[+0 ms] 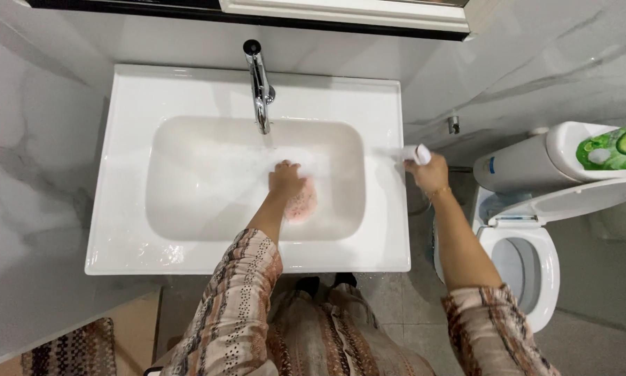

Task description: Cleaning a bathroom sink, faucet, and mirror ledge with a sponge and rinsing with a handheld sprayer.

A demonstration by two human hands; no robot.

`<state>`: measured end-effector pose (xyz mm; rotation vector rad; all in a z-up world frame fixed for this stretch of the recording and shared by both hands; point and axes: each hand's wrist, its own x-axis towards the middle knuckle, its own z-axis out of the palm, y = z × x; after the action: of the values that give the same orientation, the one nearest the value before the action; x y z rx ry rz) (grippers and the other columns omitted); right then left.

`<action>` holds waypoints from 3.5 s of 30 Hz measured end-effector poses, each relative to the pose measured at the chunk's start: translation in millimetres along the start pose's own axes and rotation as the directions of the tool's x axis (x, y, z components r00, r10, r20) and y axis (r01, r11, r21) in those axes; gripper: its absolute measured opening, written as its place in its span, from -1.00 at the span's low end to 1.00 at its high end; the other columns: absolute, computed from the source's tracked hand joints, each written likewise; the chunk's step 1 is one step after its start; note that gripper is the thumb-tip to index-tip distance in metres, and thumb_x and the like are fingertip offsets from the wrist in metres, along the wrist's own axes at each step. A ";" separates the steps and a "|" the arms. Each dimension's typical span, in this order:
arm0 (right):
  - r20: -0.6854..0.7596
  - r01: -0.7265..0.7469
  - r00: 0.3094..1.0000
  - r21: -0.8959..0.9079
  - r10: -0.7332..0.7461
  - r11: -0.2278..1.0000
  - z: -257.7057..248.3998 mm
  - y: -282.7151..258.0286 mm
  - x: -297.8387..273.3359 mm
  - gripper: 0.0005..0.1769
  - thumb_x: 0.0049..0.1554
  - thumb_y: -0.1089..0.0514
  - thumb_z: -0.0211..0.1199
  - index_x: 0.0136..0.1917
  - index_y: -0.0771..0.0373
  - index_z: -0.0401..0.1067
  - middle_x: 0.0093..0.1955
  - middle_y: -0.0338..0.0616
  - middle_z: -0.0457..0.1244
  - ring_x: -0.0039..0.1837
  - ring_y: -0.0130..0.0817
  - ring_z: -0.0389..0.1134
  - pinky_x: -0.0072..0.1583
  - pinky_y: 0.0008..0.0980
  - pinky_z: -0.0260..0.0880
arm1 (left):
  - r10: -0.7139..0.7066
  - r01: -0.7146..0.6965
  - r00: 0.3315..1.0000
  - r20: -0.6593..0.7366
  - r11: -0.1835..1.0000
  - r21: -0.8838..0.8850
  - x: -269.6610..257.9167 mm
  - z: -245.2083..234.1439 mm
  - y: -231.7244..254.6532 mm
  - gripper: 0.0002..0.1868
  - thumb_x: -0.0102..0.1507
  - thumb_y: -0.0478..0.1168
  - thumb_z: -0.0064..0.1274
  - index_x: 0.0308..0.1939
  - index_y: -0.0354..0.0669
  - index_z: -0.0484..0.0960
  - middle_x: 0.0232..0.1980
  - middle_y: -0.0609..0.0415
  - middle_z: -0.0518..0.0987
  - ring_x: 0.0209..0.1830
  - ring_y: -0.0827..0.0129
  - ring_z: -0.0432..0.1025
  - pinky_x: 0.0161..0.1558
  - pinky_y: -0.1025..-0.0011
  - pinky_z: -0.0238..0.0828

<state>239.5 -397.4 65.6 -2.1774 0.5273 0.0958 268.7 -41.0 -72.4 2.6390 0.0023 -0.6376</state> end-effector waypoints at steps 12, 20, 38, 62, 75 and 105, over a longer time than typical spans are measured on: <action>0.069 0.035 0.997 0.140 -0.045 0.990 5.8 -40.2 -87.5 -0.75 -0.03 0.23 0.51 -0.06 0.31 0.60 -0.31 -0.24 0.33 -0.33 -0.55 0.22 -0.26 -0.41 0.22 | -0.282 0.283 0.959 -0.034 0.940 0.192 -14.2 1.6 -31.9 -0.05 0.34 0.52 -0.33 0.50 -0.16 0.27 0.66 -0.18 -0.01 0.68 0.02 -0.19 0.39 -0.02 0.09; 0.044 0.160 0.986 0.005 -0.160 0.987 18.1 -65.4 -94.9 -0.71 -0.01 0.20 0.52 0.00 0.29 0.62 -0.13 -0.15 0.46 -0.11 -0.43 0.45 -0.02 -0.42 0.42 | -0.260 0.253 0.957 -0.126 0.965 -0.071 6.1 8.5 -55.4 0.13 0.15 0.49 0.04 0.60 -0.01 0.05 0.57 -0.23 0.14 0.61 -0.04 -0.11 0.47 0.01 -0.07; 0.010 0.186 0.982 0.060 -0.187 0.981 23.0 -61.0 -102.3 -0.73 0.00 0.23 0.50 -0.01 0.33 0.61 -0.17 -0.15 0.44 -0.15 -0.49 0.40 -0.08 -0.46 0.39 | -0.168 0.172 0.983 -0.075 0.984 0.053 -4.4 9.8 -20.8 -0.07 0.42 0.37 -0.27 0.66 -0.14 -0.12 0.58 -0.28 0.19 0.62 -0.07 0.00 0.53 0.08 -0.01; 0.259 0.180 0.944 0.114 -0.204 0.977 17.0 -110.8 -164.3 -0.82 -0.04 0.30 0.50 -0.13 0.33 0.60 -0.42 -0.30 0.29 -0.41 -0.58 0.17 -0.34 -0.50 0.15 | -0.120 0.109 0.989 0.089 0.986 0.123 9.8 8.5 -85.9 -0.51 0.38 0.09 -0.09 0.21 -0.18 0.54 0.30 -0.16 0.51 0.33 -0.04 0.36 0.28 -0.26 0.08; 0.304 0.358 0.860 0.210 -0.409 0.910 38.0 -111.9 -195.8 -0.74 -0.03 0.25 0.50 -0.03 0.27 0.60 -0.15 -0.23 0.45 -0.12 -0.53 0.43 -0.05 -0.50 0.45 | -0.272 0.342 0.787 -0.554 0.939 0.025 -220.7 -115.8 -227.4 -0.24 0.29 0.17 0.06 0.49 -0.11 0.36 0.59 -0.32 0.14 0.63 -0.13 -0.09 0.53 -0.18 -0.36; 0.382 0.091 0.924 -0.170 -0.019 0.981 13.5 32.4 -174.1 -0.63 -0.05 0.06 0.53 0.03 0.19 0.63 -0.09 -0.05 0.49 -0.08 -0.29 0.50 0.03 -0.27 0.50 | 0.012 -0.046 0.895 0.445 0.997 0.066 -120.0 -3.4 49.6 0.08 0.25 0.51 -0.25 0.65 0.05 -0.20 0.67 -0.29 -0.59 0.66 -0.30 -0.56 0.48 -0.37 -0.37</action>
<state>70.1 -345.4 76.9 -2.2736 0.2417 0.5437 167.7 -73.4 2.7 2.4943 -0.1993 -1.2387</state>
